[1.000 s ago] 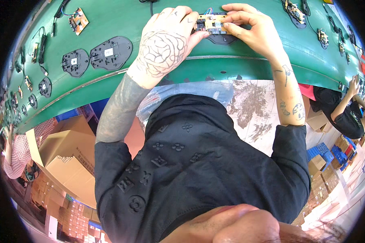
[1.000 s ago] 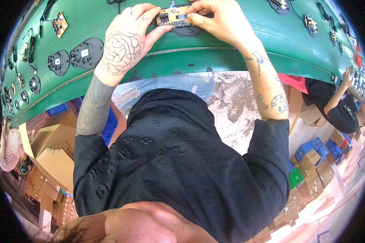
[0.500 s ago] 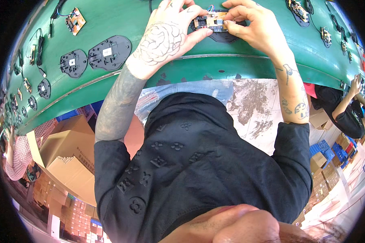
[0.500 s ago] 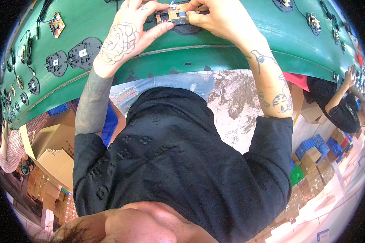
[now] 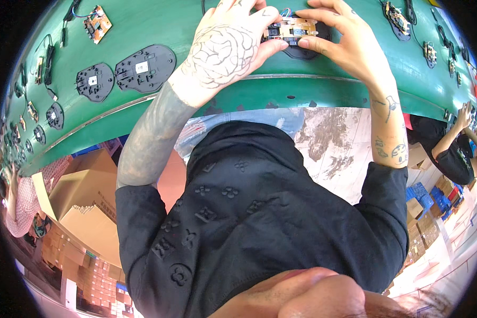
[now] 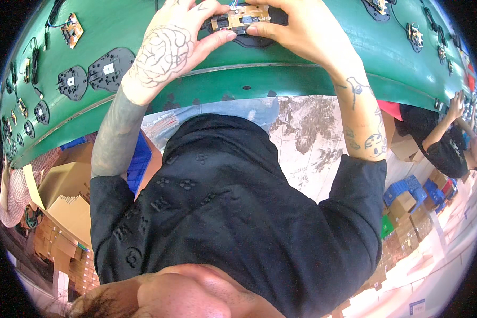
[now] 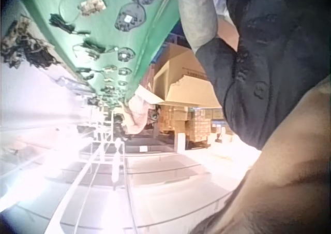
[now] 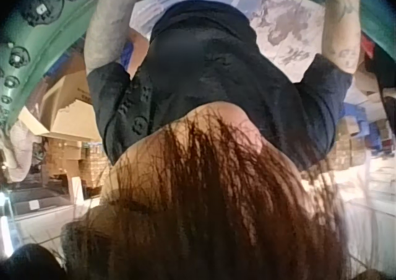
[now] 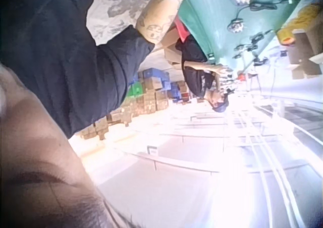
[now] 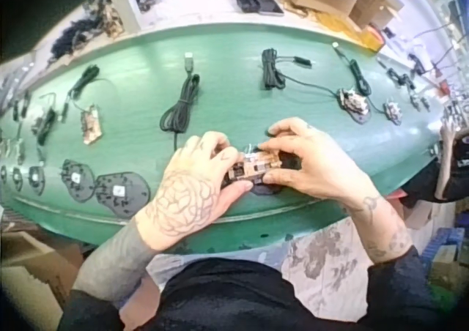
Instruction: The person assembles a computer mouse by hand, inserting internal PCB components into a computer mouse shell.
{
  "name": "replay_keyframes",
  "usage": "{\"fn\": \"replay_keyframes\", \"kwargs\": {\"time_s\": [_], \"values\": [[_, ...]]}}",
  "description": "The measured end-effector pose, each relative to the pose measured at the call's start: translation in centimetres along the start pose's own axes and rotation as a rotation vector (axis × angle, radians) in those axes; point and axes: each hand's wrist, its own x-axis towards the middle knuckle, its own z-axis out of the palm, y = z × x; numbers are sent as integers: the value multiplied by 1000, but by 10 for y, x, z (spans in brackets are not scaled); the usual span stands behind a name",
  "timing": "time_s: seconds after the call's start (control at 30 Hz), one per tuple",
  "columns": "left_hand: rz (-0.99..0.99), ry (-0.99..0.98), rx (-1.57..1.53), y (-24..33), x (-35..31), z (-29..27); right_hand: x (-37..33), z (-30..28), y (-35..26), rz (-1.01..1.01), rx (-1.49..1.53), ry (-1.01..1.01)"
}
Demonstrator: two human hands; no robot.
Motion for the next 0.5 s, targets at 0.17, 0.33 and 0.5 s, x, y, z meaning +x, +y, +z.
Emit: {"fn": "replay_keyframes", "kwargs": {"time_s": [0.17, 0.33, 0.5], "values": [[0, 8, 35, 1, 1, -1, 4, -4, -8, 0, -43, -39], [47, 62, 5, -12, -4, 7, 7, -2, 8, -98, 31, -28], [57, 88, 4, -8, -4, 8, -1, -2, 4, 37, 123, 7]]}}
